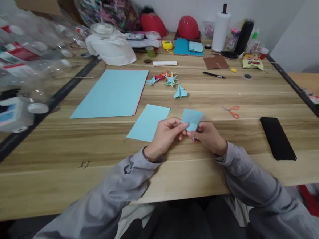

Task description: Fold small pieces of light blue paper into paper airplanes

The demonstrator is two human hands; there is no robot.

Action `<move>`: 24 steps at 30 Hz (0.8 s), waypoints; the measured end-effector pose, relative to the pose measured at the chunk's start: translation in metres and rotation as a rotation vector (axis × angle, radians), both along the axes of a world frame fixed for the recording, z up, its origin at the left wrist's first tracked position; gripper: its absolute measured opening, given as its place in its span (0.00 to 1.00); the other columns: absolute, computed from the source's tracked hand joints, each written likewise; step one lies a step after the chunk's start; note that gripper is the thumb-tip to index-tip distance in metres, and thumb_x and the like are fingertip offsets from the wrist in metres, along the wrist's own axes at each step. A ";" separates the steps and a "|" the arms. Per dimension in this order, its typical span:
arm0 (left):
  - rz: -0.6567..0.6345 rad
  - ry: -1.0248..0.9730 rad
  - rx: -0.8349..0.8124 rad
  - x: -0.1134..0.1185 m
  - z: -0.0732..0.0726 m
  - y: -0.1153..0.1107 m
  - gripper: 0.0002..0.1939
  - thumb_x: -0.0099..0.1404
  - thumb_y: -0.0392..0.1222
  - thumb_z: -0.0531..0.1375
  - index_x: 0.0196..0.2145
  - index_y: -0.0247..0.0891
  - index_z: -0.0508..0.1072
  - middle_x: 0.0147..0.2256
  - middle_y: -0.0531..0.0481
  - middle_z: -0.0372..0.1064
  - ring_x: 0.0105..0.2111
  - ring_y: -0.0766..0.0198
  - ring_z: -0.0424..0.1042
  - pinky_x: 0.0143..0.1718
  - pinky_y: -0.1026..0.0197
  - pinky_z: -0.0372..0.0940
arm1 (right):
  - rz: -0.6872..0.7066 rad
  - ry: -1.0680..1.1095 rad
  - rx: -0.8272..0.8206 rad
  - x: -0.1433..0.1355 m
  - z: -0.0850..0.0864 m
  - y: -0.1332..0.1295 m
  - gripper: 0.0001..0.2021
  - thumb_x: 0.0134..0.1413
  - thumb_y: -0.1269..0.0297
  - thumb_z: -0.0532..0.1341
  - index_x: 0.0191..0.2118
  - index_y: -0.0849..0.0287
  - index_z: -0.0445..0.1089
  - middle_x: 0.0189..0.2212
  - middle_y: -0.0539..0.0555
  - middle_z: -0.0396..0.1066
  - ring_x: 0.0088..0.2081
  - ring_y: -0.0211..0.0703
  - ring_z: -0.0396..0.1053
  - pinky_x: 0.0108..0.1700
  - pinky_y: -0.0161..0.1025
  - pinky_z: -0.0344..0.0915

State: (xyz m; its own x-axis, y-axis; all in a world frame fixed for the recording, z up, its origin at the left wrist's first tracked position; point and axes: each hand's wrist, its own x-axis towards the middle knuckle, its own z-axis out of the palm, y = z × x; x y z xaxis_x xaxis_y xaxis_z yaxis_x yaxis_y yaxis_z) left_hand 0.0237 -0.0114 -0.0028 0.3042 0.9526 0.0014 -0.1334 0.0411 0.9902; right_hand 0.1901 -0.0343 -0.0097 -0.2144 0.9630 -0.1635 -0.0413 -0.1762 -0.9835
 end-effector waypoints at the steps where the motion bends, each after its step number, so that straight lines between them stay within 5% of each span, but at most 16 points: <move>1: -0.015 0.016 0.007 0.000 0.001 -0.001 0.21 0.51 0.55 0.70 0.19 0.34 0.71 0.19 0.51 0.71 0.15 0.72 0.63 0.19 0.66 0.57 | -0.002 -0.001 0.000 0.000 0.000 0.000 0.19 0.34 0.53 0.76 0.23 0.60 0.71 0.18 0.48 0.69 0.20 0.33 0.63 0.24 0.33 0.61; 8: 0.083 -0.030 0.024 -0.002 0.001 0.002 0.21 0.56 0.54 0.67 0.17 0.35 0.72 0.16 0.51 0.68 0.15 0.71 0.62 0.21 0.65 0.56 | 0.074 -0.003 0.031 0.000 0.003 -0.001 0.18 0.36 0.52 0.75 0.24 0.60 0.71 0.21 0.48 0.71 0.23 0.34 0.67 0.28 0.35 0.65; 18: 0.100 -0.141 -0.114 -0.002 0.005 0.004 0.18 0.51 0.53 0.70 0.23 0.34 0.76 0.23 0.48 0.76 0.14 0.71 0.64 0.18 0.65 0.57 | 0.044 -0.042 0.036 0.000 -0.001 0.000 0.20 0.42 0.49 0.71 0.27 0.58 0.64 0.17 0.45 0.68 0.16 0.31 0.62 0.19 0.31 0.59; 24: 0.123 -0.154 -0.120 -0.003 0.005 0.005 0.17 0.52 0.53 0.70 0.26 0.33 0.77 0.29 0.45 0.79 0.15 0.72 0.65 0.19 0.65 0.59 | -0.107 -0.131 0.063 0.002 -0.003 0.004 0.23 0.40 0.46 0.71 0.30 0.56 0.63 0.13 0.42 0.65 0.14 0.32 0.59 0.17 0.31 0.55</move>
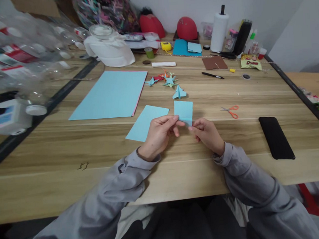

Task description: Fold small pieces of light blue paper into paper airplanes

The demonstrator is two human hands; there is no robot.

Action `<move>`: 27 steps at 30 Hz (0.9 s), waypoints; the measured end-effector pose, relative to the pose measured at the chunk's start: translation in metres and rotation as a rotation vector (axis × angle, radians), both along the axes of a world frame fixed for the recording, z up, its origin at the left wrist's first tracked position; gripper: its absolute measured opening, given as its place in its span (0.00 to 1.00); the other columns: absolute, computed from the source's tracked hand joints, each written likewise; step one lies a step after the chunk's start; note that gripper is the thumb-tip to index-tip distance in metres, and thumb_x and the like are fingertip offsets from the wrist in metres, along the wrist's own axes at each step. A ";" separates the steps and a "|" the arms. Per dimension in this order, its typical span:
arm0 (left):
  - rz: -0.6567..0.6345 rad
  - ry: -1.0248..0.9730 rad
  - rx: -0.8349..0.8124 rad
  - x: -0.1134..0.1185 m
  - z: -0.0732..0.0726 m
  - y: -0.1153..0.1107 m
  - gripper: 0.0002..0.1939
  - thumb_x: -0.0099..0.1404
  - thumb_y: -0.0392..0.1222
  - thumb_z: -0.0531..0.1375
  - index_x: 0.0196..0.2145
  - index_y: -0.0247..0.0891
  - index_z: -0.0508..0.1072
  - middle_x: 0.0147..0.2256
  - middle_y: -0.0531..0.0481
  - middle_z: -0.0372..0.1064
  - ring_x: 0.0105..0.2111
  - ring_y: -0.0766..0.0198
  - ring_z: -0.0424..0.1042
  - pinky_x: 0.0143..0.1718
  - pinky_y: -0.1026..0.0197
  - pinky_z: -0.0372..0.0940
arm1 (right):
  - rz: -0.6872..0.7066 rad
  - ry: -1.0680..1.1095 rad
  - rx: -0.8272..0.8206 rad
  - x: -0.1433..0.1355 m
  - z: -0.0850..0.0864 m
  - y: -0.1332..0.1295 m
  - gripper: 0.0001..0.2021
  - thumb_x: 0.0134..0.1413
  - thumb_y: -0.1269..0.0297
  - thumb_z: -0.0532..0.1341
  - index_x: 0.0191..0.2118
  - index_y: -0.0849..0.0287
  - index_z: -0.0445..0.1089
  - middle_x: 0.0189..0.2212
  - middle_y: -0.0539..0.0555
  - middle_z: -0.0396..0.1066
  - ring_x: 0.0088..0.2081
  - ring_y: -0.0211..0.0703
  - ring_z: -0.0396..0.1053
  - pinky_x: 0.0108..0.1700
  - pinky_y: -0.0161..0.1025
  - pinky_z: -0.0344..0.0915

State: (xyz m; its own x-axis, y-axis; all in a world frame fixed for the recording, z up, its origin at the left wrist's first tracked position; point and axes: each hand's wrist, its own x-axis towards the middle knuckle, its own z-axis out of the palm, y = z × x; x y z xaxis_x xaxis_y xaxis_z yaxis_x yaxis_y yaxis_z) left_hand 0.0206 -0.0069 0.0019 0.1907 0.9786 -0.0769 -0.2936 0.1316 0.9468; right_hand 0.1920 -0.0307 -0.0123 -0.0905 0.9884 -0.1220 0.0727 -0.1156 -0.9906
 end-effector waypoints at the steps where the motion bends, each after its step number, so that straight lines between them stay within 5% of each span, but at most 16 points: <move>1: -0.017 0.003 -0.002 0.000 0.000 0.000 0.17 0.52 0.53 0.69 0.26 0.33 0.77 0.29 0.45 0.79 0.15 0.72 0.65 0.19 0.65 0.59 | -0.027 0.006 0.028 0.001 0.000 0.001 0.23 0.38 0.46 0.72 0.31 0.56 0.64 0.13 0.41 0.64 0.15 0.32 0.58 0.18 0.31 0.56; 6: -0.098 0.045 0.020 0.004 -0.001 -0.005 0.17 0.54 0.52 0.68 0.22 0.34 0.76 0.22 0.49 0.75 0.15 0.72 0.63 0.20 0.65 0.58 | -0.045 -0.063 0.181 0.002 0.008 0.001 0.19 0.39 0.50 0.74 0.24 0.58 0.67 0.18 0.44 0.62 0.22 0.33 0.58 0.26 0.34 0.57; 14: -0.172 0.156 0.007 0.004 -0.004 -0.006 0.18 0.51 0.51 0.70 0.19 0.35 0.71 0.17 0.52 0.68 0.16 0.72 0.62 0.19 0.66 0.56 | -0.022 0.087 0.026 0.003 0.014 -0.001 0.20 0.38 0.47 0.73 0.23 0.60 0.70 0.20 0.49 0.69 0.24 0.35 0.61 0.29 0.36 0.58; 27: -0.230 0.280 0.017 0.003 -0.010 -0.003 0.14 0.55 0.46 0.67 0.20 0.34 0.72 0.19 0.49 0.71 0.17 0.71 0.65 0.20 0.67 0.59 | 0.013 0.131 0.012 0.002 0.008 -0.002 0.16 0.34 0.56 0.76 0.28 0.61 0.75 0.24 0.49 0.74 0.27 0.36 0.66 0.34 0.38 0.63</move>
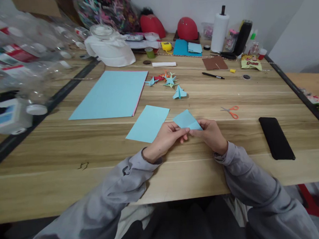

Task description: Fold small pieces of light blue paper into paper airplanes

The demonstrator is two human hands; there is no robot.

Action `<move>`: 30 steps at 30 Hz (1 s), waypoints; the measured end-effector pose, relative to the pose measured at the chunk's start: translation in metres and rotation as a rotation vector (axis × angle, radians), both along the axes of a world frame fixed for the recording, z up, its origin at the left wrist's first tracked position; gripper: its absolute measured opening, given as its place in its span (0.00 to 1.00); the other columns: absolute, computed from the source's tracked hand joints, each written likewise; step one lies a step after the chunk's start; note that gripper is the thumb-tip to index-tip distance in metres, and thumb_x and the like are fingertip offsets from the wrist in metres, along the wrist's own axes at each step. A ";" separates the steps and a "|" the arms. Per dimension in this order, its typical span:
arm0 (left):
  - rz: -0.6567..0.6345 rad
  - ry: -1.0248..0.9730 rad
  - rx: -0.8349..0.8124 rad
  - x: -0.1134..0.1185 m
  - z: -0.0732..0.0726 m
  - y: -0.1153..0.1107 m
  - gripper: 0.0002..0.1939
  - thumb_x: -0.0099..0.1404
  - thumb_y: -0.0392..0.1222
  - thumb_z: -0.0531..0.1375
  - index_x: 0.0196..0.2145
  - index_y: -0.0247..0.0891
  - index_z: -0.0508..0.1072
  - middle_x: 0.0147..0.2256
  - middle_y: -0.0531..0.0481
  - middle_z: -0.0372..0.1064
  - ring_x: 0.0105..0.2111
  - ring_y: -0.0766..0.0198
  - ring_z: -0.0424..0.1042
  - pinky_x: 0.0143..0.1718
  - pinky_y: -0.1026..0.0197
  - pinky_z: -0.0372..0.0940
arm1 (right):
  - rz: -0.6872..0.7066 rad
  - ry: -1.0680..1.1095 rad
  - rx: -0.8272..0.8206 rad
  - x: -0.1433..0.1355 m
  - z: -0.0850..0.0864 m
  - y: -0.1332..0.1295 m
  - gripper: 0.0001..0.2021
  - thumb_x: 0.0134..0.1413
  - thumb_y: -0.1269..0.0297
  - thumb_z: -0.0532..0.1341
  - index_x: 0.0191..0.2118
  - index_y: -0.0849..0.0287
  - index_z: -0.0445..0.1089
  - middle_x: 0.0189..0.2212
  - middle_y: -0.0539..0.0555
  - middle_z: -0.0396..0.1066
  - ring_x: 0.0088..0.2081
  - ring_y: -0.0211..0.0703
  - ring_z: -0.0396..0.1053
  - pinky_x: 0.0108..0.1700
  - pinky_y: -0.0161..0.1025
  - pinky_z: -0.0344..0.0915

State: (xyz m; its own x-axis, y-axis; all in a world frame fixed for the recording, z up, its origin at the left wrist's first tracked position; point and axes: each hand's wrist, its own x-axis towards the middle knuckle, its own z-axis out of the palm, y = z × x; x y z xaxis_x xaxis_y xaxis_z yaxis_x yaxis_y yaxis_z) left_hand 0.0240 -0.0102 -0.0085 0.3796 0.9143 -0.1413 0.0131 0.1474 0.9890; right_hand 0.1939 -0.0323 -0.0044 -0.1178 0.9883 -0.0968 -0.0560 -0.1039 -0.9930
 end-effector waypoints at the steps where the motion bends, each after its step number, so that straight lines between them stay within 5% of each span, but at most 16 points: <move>1: -0.020 0.020 0.007 0.000 0.000 0.000 0.15 0.55 0.46 0.67 0.20 0.33 0.72 0.18 0.49 0.71 0.16 0.71 0.65 0.20 0.67 0.59 | -0.013 0.001 -0.002 0.000 0.000 0.000 0.16 0.34 0.56 0.76 0.28 0.60 0.75 0.24 0.49 0.74 0.26 0.36 0.66 0.33 0.37 0.63; 11: 0.009 0.094 0.071 0.000 0.010 -0.002 0.17 0.56 0.45 0.67 0.16 0.35 0.68 0.14 0.51 0.68 0.14 0.71 0.63 0.18 0.67 0.56 | -0.047 0.024 -0.060 0.002 0.005 0.003 0.17 0.28 0.60 0.77 0.27 0.60 0.75 0.21 0.48 0.74 0.25 0.36 0.68 0.31 0.36 0.64; 19: 0.038 -0.006 0.049 -0.006 0.014 0.003 0.22 0.48 0.52 0.71 0.14 0.36 0.67 0.13 0.51 0.67 0.14 0.70 0.62 0.18 0.66 0.57 | -0.098 0.020 -0.044 0.006 0.003 0.006 0.18 0.27 0.61 0.77 0.27 0.60 0.74 0.24 0.49 0.75 0.26 0.36 0.69 0.31 0.37 0.65; 30: 0.114 -0.087 0.028 -0.009 0.015 0.009 0.21 0.45 0.49 0.72 0.14 0.36 0.65 0.13 0.51 0.66 0.13 0.70 0.62 0.18 0.65 0.58 | -0.158 0.010 -0.051 0.008 0.003 0.011 0.20 0.24 0.60 0.78 0.26 0.59 0.72 0.20 0.47 0.72 0.22 0.33 0.65 0.27 0.35 0.63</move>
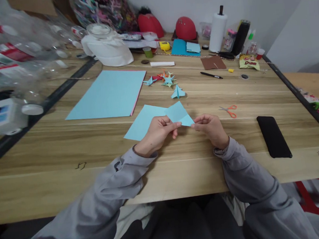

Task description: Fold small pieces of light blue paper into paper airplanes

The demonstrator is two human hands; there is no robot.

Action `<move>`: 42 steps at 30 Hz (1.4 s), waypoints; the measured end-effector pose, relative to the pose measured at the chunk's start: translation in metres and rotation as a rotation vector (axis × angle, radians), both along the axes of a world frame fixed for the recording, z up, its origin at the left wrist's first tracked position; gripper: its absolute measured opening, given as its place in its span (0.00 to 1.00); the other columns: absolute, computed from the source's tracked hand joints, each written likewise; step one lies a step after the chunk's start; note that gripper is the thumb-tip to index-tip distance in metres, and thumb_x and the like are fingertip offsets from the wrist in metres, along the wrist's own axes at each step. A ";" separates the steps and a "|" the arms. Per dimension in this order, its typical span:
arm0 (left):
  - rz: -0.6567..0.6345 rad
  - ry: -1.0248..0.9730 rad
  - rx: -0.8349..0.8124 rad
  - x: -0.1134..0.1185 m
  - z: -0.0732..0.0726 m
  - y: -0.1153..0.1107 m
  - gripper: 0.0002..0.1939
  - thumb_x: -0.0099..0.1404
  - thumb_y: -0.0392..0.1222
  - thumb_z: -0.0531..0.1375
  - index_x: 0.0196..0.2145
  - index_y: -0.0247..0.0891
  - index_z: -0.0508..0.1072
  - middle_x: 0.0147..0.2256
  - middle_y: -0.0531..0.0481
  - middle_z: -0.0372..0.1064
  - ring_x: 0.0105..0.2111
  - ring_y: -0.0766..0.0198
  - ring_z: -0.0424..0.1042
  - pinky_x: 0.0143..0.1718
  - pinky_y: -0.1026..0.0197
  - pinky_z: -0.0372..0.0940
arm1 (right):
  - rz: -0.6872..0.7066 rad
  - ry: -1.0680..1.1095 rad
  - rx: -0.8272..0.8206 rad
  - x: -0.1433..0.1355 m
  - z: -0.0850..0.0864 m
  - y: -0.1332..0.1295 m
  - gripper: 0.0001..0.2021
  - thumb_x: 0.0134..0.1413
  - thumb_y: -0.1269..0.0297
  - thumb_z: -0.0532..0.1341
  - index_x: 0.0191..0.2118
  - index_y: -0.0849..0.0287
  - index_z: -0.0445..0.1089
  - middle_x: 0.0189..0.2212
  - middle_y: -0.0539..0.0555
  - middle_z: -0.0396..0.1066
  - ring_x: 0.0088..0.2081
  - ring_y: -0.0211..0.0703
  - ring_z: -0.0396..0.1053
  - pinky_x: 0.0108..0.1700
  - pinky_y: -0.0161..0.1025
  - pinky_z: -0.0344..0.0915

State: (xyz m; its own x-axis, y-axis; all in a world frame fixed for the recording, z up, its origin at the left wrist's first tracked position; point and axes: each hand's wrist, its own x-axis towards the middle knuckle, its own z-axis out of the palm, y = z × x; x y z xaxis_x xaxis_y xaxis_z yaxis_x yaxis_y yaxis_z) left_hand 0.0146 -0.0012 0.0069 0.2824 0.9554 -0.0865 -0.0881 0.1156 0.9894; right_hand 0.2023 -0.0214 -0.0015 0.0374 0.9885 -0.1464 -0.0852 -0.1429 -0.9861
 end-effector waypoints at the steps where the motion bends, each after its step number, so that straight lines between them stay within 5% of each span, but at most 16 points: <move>1: 0.009 -0.008 -0.002 0.000 0.000 0.000 0.21 0.44 0.49 0.72 0.14 0.36 0.65 0.13 0.51 0.66 0.13 0.70 0.62 0.17 0.65 0.58 | -0.012 0.002 0.001 0.000 0.000 0.000 0.20 0.24 0.60 0.78 0.26 0.59 0.71 0.20 0.46 0.71 0.22 0.33 0.64 0.26 0.35 0.62; 13: 0.119 -0.073 -0.026 -0.005 -0.004 0.007 0.22 0.43 0.47 0.73 0.14 0.36 0.63 0.13 0.52 0.66 0.12 0.71 0.62 0.17 0.66 0.56 | -0.166 0.107 0.032 0.009 -0.005 0.007 0.20 0.27 0.56 0.78 0.26 0.59 0.72 0.18 0.45 0.67 0.21 0.31 0.61 0.25 0.32 0.58; 19: 0.012 -0.013 0.004 0.004 -0.010 -0.001 0.18 0.48 0.48 0.69 0.16 0.35 0.68 0.15 0.52 0.67 0.14 0.71 0.63 0.19 0.66 0.58 | 0.113 0.118 -0.008 -0.001 -0.005 0.000 0.19 0.34 0.50 0.75 0.26 0.60 0.74 0.21 0.47 0.71 0.24 0.33 0.64 0.30 0.35 0.61; 27: -0.173 0.125 0.051 0.008 -0.010 -0.012 0.10 0.53 0.44 0.66 0.26 0.33 0.75 0.22 0.50 0.72 0.19 0.69 0.66 0.21 0.66 0.62 | 0.234 0.061 0.072 -0.010 -0.010 -0.005 0.18 0.37 0.50 0.74 0.24 0.60 0.73 0.20 0.47 0.71 0.24 0.34 0.66 0.31 0.35 0.64; 35: -0.145 0.155 0.031 0.002 -0.012 -0.003 0.16 0.50 0.47 0.68 0.15 0.33 0.71 0.14 0.49 0.67 0.16 0.70 0.62 0.21 0.66 0.57 | 0.166 0.070 0.063 -0.013 -0.011 0.000 0.20 0.31 0.51 0.76 0.23 0.60 0.71 0.20 0.48 0.73 0.23 0.33 0.66 0.29 0.34 0.65; 42: -0.017 -0.034 -0.045 -0.001 -0.007 0.003 0.15 0.42 0.43 0.71 0.18 0.35 0.68 0.14 0.53 0.66 0.14 0.71 0.61 0.19 0.67 0.55 | 0.066 0.046 0.076 -0.006 -0.012 0.006 0.20 0.28 0.52 0.76 0.22 0.60 0.71 0.19 0.48 0.73 0.21 0.32 0.64 0.27 0.33 0.62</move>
State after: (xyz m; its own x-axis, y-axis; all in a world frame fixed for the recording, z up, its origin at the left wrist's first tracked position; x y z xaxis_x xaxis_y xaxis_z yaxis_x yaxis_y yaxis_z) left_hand 0.0135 0.0020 0.0002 0.3018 0.9459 -0.1195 -0.1192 0.1617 0.9796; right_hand 0.1958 -0.0152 -0.0137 -0.0334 0.9969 -0.0707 -0.1238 -0.0743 -0.9895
